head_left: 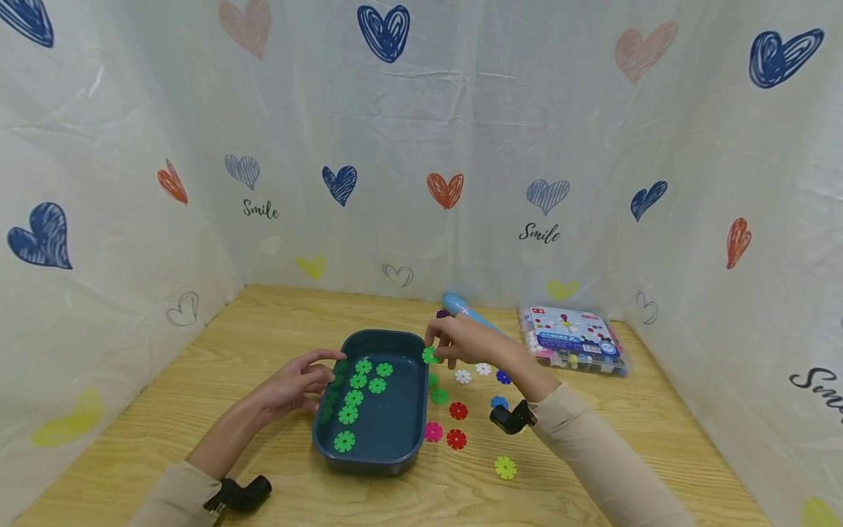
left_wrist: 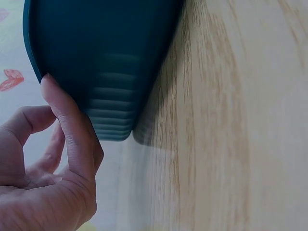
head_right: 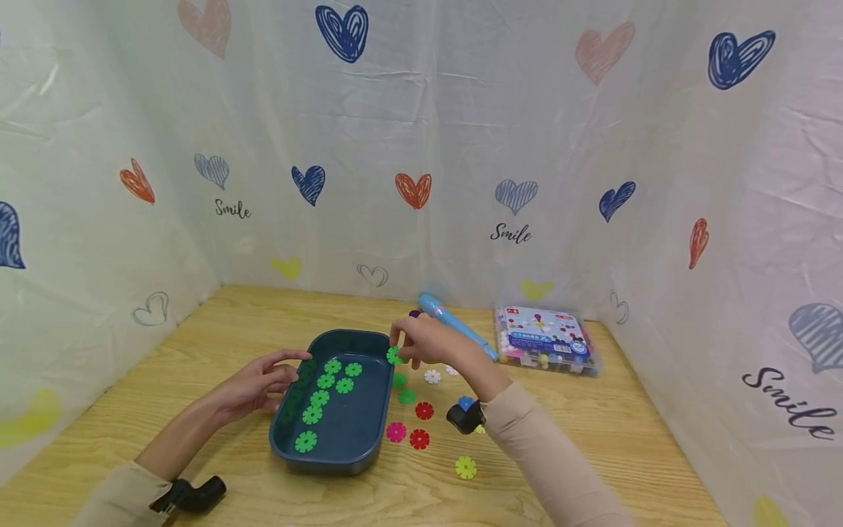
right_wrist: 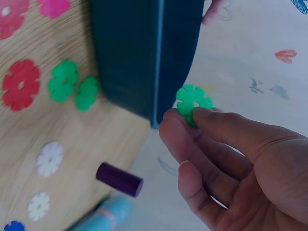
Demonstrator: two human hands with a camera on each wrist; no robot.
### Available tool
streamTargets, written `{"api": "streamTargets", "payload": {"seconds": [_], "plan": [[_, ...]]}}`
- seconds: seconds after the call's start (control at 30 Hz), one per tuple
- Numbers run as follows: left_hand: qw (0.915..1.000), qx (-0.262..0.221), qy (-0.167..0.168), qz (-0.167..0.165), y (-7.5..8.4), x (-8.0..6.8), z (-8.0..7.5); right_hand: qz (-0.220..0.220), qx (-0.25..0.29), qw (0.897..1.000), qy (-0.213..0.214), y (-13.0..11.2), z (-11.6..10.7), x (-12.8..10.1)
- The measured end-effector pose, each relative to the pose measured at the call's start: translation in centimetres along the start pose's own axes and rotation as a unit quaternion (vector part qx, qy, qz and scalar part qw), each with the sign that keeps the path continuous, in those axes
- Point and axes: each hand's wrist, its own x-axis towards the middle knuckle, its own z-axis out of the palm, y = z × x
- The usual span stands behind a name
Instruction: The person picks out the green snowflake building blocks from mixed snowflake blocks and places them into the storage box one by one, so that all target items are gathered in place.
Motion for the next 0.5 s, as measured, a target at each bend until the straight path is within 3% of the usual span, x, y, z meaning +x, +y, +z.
{"api": "streamTargets", "payload": {"seconds": [0.5], "plan": [[0.9999, 0.013, -0.001, 0.004, 0.0, 0.0, -0.1, -0.007, 0.008, 0.995, -0.095, -3.8, 1.0, 5.2]]}}
